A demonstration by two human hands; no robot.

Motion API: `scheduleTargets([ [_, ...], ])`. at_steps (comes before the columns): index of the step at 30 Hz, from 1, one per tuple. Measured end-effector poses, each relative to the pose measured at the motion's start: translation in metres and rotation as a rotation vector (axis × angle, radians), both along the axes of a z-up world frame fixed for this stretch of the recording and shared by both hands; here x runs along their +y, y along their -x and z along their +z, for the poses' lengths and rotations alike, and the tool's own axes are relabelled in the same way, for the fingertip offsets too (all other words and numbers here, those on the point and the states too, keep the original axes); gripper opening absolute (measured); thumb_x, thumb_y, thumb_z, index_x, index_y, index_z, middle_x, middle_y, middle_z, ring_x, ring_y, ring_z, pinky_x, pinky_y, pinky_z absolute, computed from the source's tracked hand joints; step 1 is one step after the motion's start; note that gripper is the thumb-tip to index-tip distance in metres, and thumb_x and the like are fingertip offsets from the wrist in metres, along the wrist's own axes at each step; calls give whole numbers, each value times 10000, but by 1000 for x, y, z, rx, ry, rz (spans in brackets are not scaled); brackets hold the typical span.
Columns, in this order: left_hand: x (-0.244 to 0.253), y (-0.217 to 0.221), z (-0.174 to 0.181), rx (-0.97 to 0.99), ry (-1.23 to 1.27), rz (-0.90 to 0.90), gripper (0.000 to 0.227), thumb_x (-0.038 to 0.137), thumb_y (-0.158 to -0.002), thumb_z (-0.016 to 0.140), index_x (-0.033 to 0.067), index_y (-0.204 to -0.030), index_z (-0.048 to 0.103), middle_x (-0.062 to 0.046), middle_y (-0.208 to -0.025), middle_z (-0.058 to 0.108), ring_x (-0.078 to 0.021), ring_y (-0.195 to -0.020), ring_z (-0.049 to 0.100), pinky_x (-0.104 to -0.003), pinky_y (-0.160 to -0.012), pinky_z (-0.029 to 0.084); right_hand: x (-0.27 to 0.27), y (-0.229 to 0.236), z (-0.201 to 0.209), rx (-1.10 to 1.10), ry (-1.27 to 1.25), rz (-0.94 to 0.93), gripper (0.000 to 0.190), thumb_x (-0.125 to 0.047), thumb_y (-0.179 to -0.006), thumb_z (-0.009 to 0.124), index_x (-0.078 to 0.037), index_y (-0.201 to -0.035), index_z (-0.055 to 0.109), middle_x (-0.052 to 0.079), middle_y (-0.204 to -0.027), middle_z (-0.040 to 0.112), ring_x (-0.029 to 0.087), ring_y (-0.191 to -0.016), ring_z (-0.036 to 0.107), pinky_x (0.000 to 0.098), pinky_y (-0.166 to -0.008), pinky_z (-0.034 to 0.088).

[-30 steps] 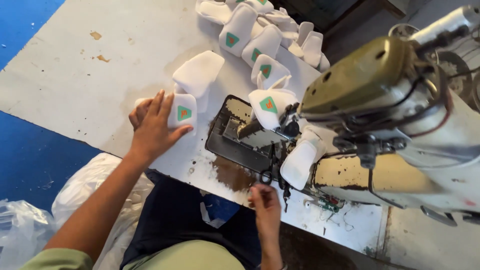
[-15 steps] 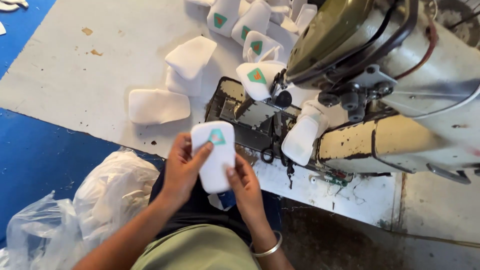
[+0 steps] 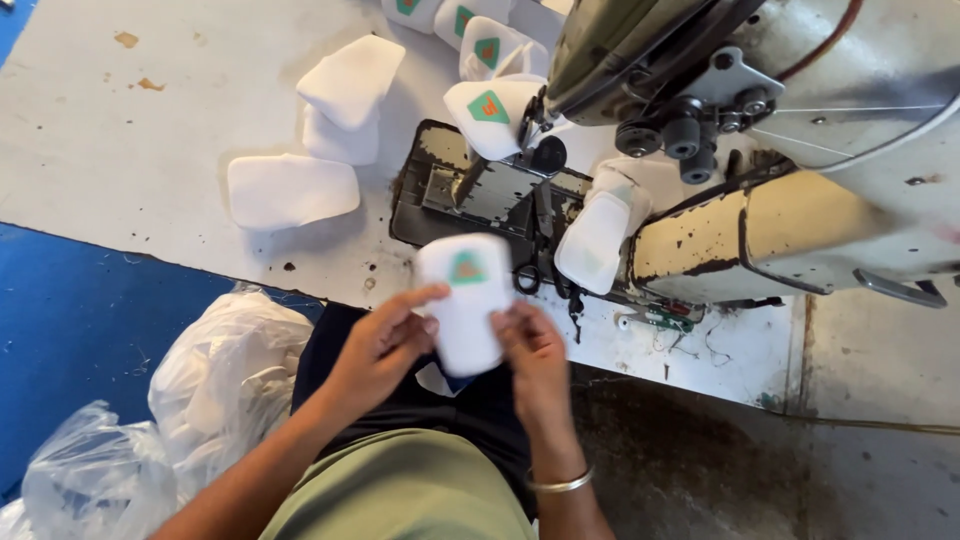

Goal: The person operates a sewing machine to stitch white fabric pieces with green labels. They repeatedly pick up pieces from a plastic bag, guide them through the machine, and place the finished items on the table. At one point, they use scissors to trim threads.

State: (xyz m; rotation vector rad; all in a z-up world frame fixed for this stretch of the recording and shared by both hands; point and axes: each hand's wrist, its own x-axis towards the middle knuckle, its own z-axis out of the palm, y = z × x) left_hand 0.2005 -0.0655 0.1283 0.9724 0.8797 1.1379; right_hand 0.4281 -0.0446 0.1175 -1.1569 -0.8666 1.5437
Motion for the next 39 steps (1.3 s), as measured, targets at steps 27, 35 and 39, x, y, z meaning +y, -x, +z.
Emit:
scheduleTargets([
  [27, 26, 38, 5, 91, -470, 62, 344, -122, -848, 702, 97, -1104, 768, -73, -1411, 575, -206, -1284, 603, -332, -1090, 489, 13, 35, 22, 206, 240, 353, 444, -310, -986, 639, 22, -1279, 642, 96, -1145, 723, 165, -1039, 693, 324, -935, 578],
  [35, -11, -14, -35, 45, -120, -4, 333, 40, -1042, 646, 102, -1364, 706, -84, -1120, 666, -91, -872, 579, -226, -738, 475, -3, 31, 30, 43, 19, 94, 328, -113, -987, 706, 29, -1278, 656, 70, -1101, 728, 116, -985, 668, 274, -893, 548],
  [39, 11, -16, 18, 102, -181, -5, 367, 45, -1041, 619, 130, -1396, 654, -70, -1188, 714, -123, -1018, 679, -260, -879, 555, 2, 19, 46, -61, 4, 63, 342, -165, -988, 689, 23, -1274, 683, 62, -1096, 747, 104, -975, 677, 258, -888, 553],
])
